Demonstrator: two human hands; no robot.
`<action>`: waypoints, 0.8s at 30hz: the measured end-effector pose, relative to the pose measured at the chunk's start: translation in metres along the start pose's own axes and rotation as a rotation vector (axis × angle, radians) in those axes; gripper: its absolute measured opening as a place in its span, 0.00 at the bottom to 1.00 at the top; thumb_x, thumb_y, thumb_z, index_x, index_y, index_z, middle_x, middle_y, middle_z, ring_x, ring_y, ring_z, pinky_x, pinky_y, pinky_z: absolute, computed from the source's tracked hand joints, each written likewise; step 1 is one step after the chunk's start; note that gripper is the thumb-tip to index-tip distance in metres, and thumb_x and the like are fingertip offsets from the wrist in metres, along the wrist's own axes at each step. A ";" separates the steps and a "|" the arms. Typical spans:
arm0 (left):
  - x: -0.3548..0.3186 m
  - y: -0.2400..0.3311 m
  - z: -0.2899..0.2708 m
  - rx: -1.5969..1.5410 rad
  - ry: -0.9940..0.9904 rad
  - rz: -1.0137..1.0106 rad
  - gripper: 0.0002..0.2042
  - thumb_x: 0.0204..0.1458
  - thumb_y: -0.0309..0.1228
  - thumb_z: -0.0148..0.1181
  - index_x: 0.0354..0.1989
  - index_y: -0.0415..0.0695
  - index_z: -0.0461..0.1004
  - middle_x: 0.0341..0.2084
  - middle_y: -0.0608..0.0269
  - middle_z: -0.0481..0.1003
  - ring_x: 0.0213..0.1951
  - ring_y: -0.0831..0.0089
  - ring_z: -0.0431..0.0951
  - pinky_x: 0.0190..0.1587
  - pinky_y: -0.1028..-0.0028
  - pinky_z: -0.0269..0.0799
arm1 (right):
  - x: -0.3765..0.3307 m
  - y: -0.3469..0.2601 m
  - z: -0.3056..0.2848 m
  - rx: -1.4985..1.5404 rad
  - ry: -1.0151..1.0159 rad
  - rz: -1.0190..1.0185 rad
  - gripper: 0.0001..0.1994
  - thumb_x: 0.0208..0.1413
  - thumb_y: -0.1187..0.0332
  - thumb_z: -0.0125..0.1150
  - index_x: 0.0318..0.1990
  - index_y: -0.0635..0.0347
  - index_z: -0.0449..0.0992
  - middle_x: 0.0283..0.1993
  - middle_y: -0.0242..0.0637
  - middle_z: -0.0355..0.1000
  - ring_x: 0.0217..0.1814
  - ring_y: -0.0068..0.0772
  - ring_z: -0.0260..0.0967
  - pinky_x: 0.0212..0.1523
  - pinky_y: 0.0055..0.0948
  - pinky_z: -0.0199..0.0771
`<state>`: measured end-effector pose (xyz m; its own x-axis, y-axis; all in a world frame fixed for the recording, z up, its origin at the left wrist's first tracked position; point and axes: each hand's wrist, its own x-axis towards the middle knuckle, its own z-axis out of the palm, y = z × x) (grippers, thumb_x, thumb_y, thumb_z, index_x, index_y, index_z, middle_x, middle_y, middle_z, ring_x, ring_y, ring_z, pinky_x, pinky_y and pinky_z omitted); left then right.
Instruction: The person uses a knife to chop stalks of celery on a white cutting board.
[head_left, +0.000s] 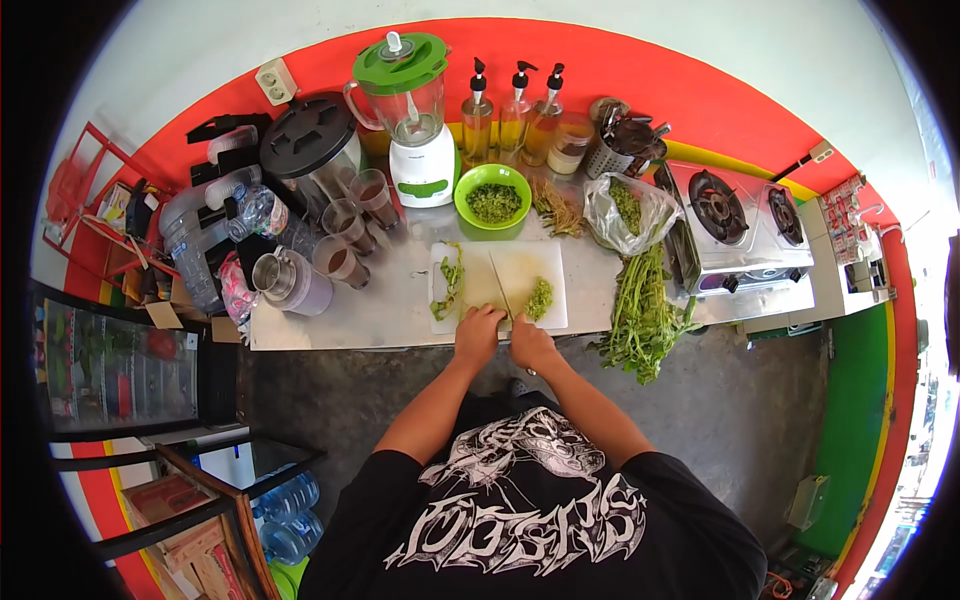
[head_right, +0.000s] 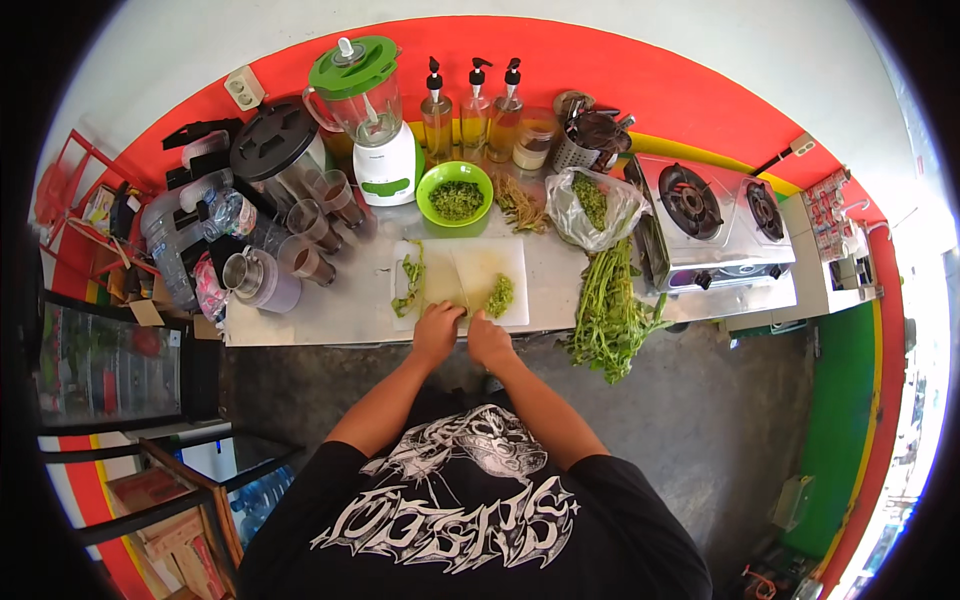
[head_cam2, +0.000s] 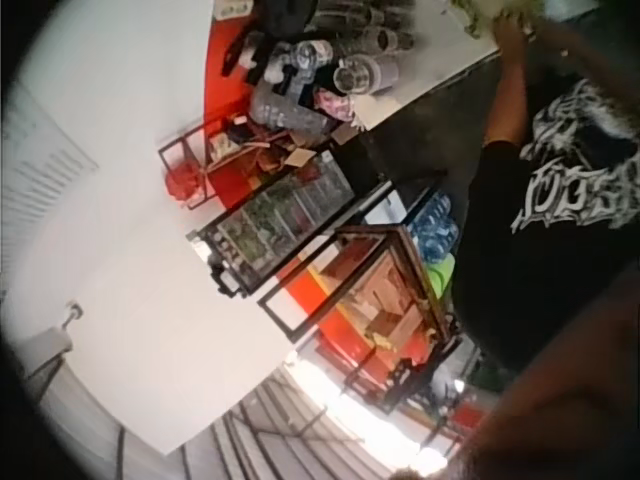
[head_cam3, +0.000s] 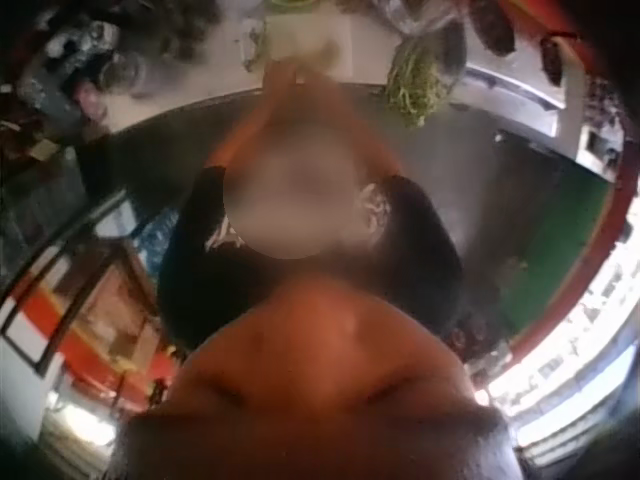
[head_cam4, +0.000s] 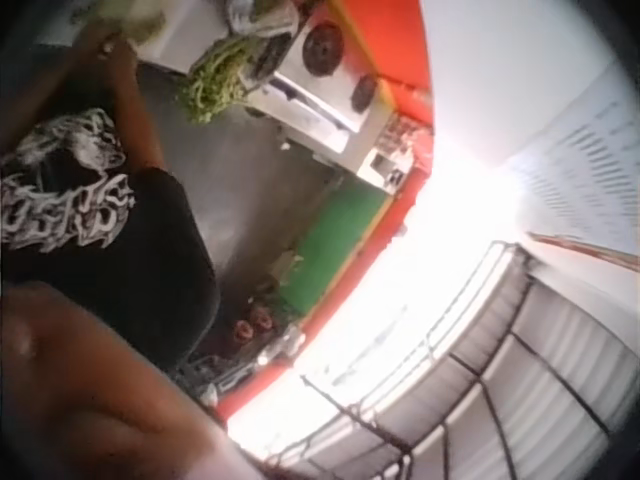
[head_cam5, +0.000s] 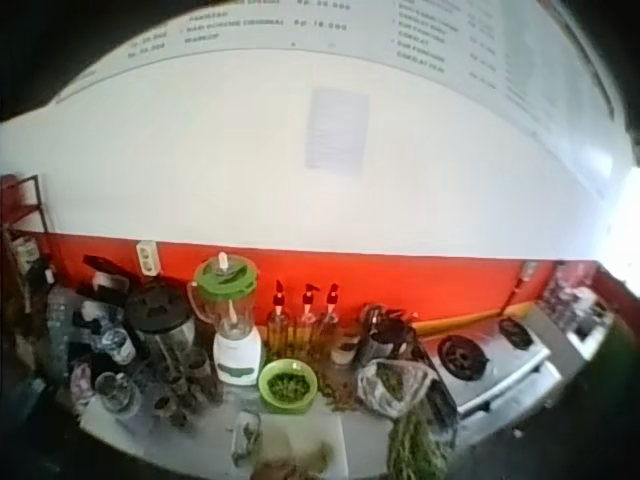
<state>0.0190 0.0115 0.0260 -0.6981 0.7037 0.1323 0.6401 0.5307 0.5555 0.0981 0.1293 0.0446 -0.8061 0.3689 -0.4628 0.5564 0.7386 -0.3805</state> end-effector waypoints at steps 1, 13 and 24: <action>-0.002 -0.004 -0.001 -0.014 0.005 -0.003 0.10 0.52 0.25 0.55 0.40 0.50 0.80 0.35 0.62 0.76 0.42 0.56 0.75 0.43 0.59 0.75 | -0.010 -0.008 -0.005 -0.049 -0.045 0.013 0.17 0.57 0.71 0.53 0.51 0.69 0.61 0.43 0.63 0.76 0.49 0.63 0.76 0.50 0.51 0.77; 0.004 -0.010 -0.005 -0.074 -0.056 -0.020 0.09 0.51 0.24 0.56 0.38 0.49 0.79 0.34 0.62 0.76 0.42 0.57 0.76 0.43 0.59 0.75 | -0.008 -0.014 0.004 -0.110 -0.029 0.035 0.15 0.57 0.72 0.55 0.49 0.67 0.61 0.43 0.62 0.77 0.47 0.62 0.78 0.48 0.51 0.78; 0.004 -0.009 -0.006 -0.048 -0.074 -0.008 0.07 0.53 0.26 0.55 0.37 0.48 0.78 0.36 0.62 0.76 0.43 0.56 0.76 0.43 0.58 0.76 | -0.009 -0.017 0.007 -0.130 -0.031 0.045 0.17 0.56 0.72 0.56 0.50 0.68 0.61 0.41 0.62 0.77 0.45 0.61 0.78 0.45 0.49 0.80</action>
<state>0.0085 0.0068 0.0269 -0.6765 0.7333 0.0673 0.6172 0.5147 0.5951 0.0967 0.1095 0.0498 -0.7731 0.3873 -0.5023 0.5596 0.7893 -0.2528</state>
